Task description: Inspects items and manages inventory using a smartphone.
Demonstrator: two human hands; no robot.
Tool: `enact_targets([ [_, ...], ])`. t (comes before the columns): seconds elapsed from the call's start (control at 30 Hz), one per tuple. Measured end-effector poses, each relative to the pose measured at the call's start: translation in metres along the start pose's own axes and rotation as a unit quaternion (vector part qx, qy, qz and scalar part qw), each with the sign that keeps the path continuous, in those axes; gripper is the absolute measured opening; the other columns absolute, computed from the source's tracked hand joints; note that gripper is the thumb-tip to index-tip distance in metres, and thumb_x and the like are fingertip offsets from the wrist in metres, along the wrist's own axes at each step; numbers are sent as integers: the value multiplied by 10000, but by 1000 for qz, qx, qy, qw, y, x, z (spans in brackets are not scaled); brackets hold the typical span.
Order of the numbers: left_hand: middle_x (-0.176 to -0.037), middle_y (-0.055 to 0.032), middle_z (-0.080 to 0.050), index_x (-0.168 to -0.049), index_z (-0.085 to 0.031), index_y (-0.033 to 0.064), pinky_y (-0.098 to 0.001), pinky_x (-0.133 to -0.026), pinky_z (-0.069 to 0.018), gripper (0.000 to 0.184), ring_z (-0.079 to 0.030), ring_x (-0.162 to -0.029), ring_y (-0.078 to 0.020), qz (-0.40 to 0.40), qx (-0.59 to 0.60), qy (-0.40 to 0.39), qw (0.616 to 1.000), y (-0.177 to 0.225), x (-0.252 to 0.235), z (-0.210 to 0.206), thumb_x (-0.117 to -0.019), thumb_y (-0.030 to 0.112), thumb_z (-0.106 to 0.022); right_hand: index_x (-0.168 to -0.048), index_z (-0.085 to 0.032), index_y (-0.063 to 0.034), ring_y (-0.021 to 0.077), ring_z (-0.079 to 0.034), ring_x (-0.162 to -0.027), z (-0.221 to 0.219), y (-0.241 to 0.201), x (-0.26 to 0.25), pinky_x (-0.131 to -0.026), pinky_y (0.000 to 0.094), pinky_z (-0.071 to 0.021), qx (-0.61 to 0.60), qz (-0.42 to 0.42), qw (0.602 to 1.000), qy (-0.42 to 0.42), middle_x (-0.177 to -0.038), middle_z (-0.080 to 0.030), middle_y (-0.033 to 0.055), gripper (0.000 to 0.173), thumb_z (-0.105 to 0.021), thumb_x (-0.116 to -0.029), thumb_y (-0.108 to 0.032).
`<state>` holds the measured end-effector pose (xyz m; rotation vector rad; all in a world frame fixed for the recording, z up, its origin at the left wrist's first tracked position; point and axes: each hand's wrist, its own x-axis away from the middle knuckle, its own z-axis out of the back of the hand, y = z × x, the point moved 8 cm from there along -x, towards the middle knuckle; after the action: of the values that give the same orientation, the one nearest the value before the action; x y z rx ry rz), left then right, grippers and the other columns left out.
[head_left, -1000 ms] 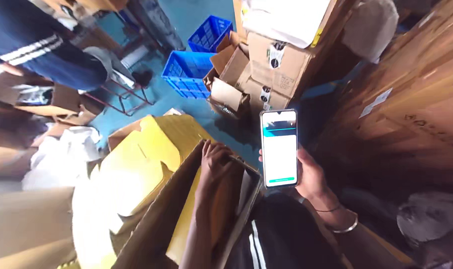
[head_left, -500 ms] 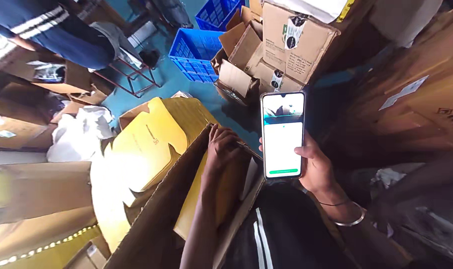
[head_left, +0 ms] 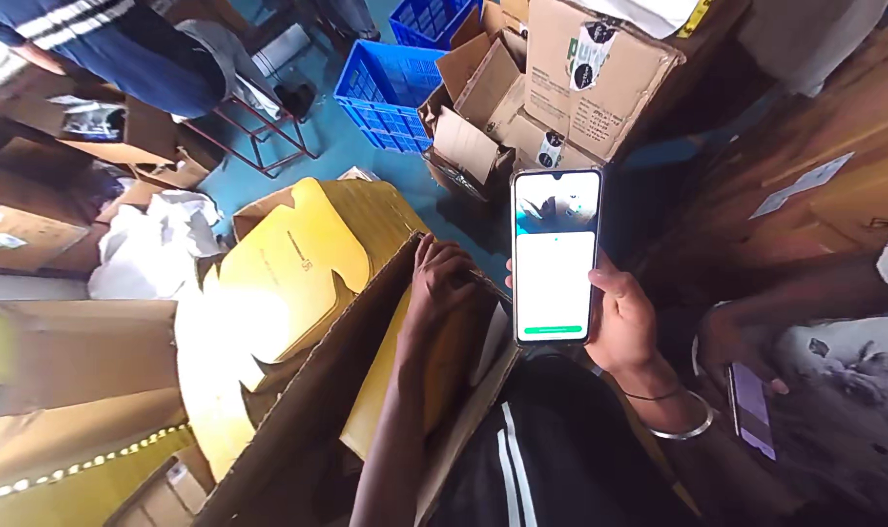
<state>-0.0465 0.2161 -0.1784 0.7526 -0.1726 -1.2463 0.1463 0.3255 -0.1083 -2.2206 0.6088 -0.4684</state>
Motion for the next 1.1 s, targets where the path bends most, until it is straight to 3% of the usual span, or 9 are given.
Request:
enact_targets([
  [0.13,-1077,9,-726,-930,-762,149,-536,-1244,-144,159,-572,-1262,-201,0,5,1,1000,2,-1,1,-842,280,-745,-1478,-443,-158,307,-638,-1201,-3,0,0,-989,475,-551,-3,3,1000,-11,-1322,-622,183,507,-380,-1003,-324],
  [0.4,-1097,15,-722,-923,-759,145,-537,-1255,-131,132,-553,-1291,-197,4,5,-8,1000,1,0,0,-835,242,-755,-1442,-470,-144,297,-647,-1185,-2,1,0,-981,469,-555,11,13,1000,-17,-1293,-635,179,479,-363,-1018,-341],
  [0.73,-1077,-6,-723,-906,-755,120,-554,-1252,-139,142,-573,-1266,-220,-9,3,-3,1000,3,-1,0,-815,224,-786,-1477,-414,-133,297,-654,-1171,0,11,0,-960,468,-571,40,-8,999,-9,-1306,-625,182,561,-453,-918,-148],
  [1.1,-1088,-43,-726,-891,-754,94,-558,-1242,-166,140,-584,-1256,-252,-20,2,-1,1000,6,-1,3,-798,195,-780,-1501,-374,-152,290,-636,-1193,-10,15,0,-972,471,-558,22,-32,999,-28,-1344,-596,178,610,-447,-896,-113],
])
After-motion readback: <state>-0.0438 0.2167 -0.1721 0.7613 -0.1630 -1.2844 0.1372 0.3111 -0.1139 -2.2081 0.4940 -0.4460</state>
